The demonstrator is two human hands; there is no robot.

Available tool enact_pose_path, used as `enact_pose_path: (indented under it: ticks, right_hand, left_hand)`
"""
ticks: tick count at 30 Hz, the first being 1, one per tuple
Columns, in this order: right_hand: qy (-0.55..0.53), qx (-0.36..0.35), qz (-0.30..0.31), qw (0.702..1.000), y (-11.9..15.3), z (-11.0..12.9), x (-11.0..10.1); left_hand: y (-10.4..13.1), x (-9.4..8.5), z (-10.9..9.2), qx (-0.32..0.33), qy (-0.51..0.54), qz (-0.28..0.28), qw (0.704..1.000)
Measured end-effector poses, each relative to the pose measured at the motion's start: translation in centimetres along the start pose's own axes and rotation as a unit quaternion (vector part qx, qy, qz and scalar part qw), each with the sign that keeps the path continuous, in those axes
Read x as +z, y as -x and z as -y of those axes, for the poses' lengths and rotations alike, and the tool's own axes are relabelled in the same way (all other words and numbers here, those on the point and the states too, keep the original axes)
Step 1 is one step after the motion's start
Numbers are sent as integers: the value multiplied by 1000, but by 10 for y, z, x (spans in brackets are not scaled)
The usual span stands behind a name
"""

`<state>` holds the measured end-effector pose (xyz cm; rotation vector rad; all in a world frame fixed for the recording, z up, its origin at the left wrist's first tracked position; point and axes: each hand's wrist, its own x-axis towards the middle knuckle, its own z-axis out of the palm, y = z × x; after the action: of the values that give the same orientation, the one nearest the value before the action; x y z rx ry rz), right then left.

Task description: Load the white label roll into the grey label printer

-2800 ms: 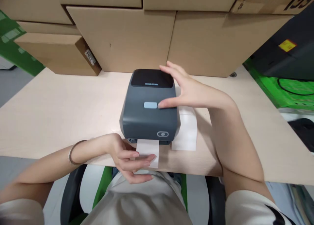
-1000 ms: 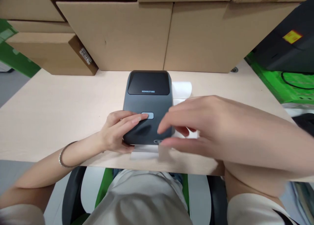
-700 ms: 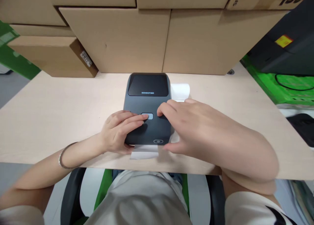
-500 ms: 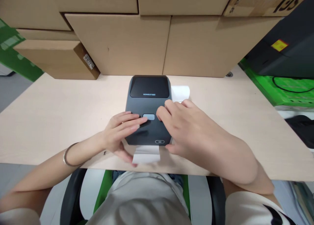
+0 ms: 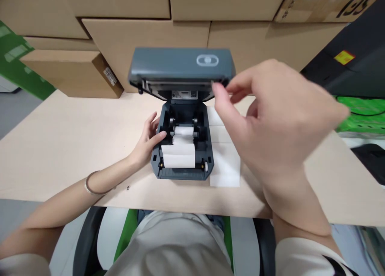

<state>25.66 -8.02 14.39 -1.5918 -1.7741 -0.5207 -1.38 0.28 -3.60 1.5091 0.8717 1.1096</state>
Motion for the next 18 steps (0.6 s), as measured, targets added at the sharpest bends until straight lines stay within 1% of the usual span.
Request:
enact_pose_path:
  ticks: [1, 2, 5, 8, 10, 12, 15, 16, 18]
  right_hand:
    - [10, 14, -23, 1000, -5, 1, 9]
    - [-3, 21, -26, 999, -10, 0, 18]
    - [-69, 29, -10, 997, -22, -7, 37]
    - [-92, 5, 12, 996, -28, -17, 50]
    - [-86, -21, 48, 995, -32, -25, 62]
    - [-71, -41, 104, 991, -38, -34, 78]
    - [-35, -50, 180, 982, -45, -47, 101]
    - [-25, -49, 196, 979, -46, -48, 107]
    - [-17, -55, 205, 977, -45, -45, 112]
  left_hand:
    - [-1, 1, 1, -11, 15, 9, 1000]
    - [-2, 1, 1, -16, 24, 13, 999]
    - [-4, 0, 1, -26, 26, 16, 999]
    - [-5, -1, -5, -47, 12, 18, 999]
    - [-6, -1, -11, -65, 4, 21, 998]
    - [-6, -1, -17, -82, -2, 21, 996]
    - [-7, 2, -24, -90, -15, 7, 996]
    - [-7, 2, -25, -84, -23, 2, 996]
    - [-8, 4, -28, -69, -47, -3, 997]
